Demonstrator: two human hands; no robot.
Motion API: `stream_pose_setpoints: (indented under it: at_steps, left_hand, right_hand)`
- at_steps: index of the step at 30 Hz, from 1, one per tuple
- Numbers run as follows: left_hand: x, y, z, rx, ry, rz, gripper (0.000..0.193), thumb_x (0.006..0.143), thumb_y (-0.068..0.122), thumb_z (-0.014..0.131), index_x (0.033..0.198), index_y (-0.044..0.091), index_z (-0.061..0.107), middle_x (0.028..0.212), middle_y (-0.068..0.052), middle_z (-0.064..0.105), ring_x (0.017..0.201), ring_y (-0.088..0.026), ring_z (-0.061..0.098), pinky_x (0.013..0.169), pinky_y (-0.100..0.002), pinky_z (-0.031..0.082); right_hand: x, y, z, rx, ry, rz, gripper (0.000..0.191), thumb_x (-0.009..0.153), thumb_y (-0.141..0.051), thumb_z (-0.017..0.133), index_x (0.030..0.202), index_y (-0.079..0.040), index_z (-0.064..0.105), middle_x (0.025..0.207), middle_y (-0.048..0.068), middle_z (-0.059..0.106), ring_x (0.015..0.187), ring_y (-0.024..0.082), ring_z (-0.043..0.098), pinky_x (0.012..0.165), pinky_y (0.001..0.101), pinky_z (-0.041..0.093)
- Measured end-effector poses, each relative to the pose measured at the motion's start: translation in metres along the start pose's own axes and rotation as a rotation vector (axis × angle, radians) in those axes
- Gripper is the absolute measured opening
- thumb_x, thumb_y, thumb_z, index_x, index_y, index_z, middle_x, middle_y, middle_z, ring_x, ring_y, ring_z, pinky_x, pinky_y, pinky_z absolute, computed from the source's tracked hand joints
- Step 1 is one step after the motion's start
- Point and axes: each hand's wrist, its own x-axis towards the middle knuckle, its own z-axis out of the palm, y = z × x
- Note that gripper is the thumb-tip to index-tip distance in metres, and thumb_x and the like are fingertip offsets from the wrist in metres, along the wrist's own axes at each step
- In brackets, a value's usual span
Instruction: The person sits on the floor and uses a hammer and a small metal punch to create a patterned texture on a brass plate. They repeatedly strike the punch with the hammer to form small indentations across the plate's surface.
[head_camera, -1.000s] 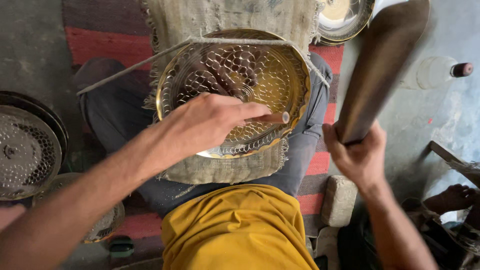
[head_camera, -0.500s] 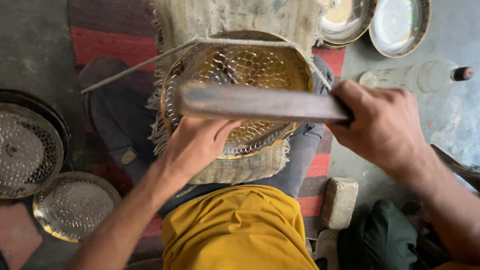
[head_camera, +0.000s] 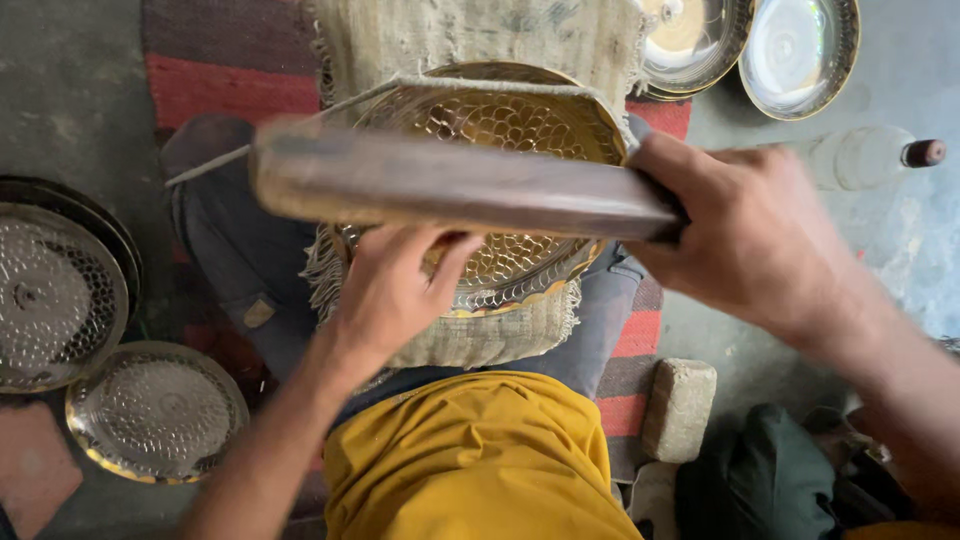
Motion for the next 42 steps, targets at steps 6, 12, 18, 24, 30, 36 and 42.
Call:
stream_pose_setpoints:
  at_steps: [6, 12, 18, 24, 30, 36, 42]
  left_hand:
    - [0.047, 0.000, -0.015, -0.047, -0.417, 0.110, 0.046, 0.094, -0.001, 0.067, 0.138, 0.009, 0.059, 0.101, -0.016, 0.075, 0.082, -0.026, 0.076, 0.070, -0.034, 0.065]
    - [0.065, 0.004, -0.012, 0.024, -0.648, 0.074, 0.054, 0.089, -0.009, 0.058, 0.138, 0.014, 0.060, 0.095, -0.014, 0.077, 0.075, -0.022, 0.077, 0.062, -0.033, 0.065]
    - [0.066, 0.001, -0.004, 0.019, -0.671, 0.062, 0.049, 0.093, -0.007, 0.058, 0.136, 0.017, 0.063, 0.096, -0.012, 0.077, 0.068, -0.020, 0.076, 0.053, -0.029, 0.065]
    - [0.068, 0.005, -0.005, 0.137, -0.756, 0.117, 0.052, 0.093, -0.009, 0.058, 0.136, 0.020, 0.063, 0.082, -0.011, 0.075, 0.061, -0.020, 0.073, 0.053, -0.030, 0.064]
    - [0.089, 0.011, -0.004, 0.284, -0.881, 0.243, 0.066, 0.077, -0.013, 0.063, 0.133, 0.023, 0.064, 0.078, -0.015, 0.073, 0.068, -0.026, 0.074, 0.059, -0.038, 0.062]
    - [0.103, 0.015, 0.001, 0.226, -1.046, 0.175, 0.063, 0.083, -0.010, 0.061, 0.136, 0.026, 0.059, 0.081, -0.012, 0.073, 0.069, -0.026, 0.076, 0.062, -0.040, 0.062]
    - [0.099, 0.008, 0.004, 0.309, -0.984, 0.355, 0.063, 0.080, -0.005, 0.066, 0.135, 0.024, 0.058, 0.073, -0.014, 0.072, 0.067, -0.031, 0.074, 0.064, -0.042, 0.060]
  right_hand:
    - [-0.039, 0.001, 0.060, 0.595, 0.173, 0.265, 0.016, 0.083, -0.006, 0.077, 0.088, -0.003, 0.063, 0.070, 0.006, 0.067, 0.062, 0.011, 0.063, 0.058, 0.0280, 0.051]
    - [-0.062, 0.015, 0.085, 0.490, 0.383, 0.423, 0.020, 0.083, -0.002, 0.074, 0.098, 0.004, 0.062, 0.073, 0.007, 0.065, 0.065, 0.011, 0.062, 0.061, 0.0282, 0.052]
    - [-0.092, 0.032, 0.108, 0.703, 0.573, 0.462, 0.015, 0.096, -0.003, 0.072, 0.084, -0.003, 0.063, 0.071, 0.005, 0.066, 0.063, 0.009, 0.067, 0.057, 0.0268, 0.054]
    - [-0.109, 0.024, 0.152, 0.407, 0.562, 0.457, 0.016, 0.091, -0.001, 0.075, 0.087, 0.002, 0.060, 0.069, 0.011, 0.060, 0.059, 0.011, 0.057, 0.056, 0.0274, 0.048]
    - [-0.111, -0.012, 0.193, 0.514, 0.703, 0.559, 0.017, 0.096, -0.006, 0.075, 0.101, 0.003, 0.061, 0.078, 0.011, 0.062, 0.066, 0.015, 0.056, 0.060, 0.0306, 0.050]
    - [-0.118, -0.018, 0.209, 1.046, 0.889, 0.775, 0.018, 0.099, -0.007, 0.070, 0.088, -0.001, 0.057, 0.069, 0.007, 0.064, 0.056, 0.014, 0.060, 0.052, 0.0286, 0.050]
    - [-0.128, 0.005, 0.202, 0.955, 0.808, 0.836, 0.016, 0.097, -0.006, 0.071, 0.088, 0.000, 0.059, 0.070, 0.009, 0.066, 0.057, 0.015, 0.064, 0.053, 0.0288, 0.053]
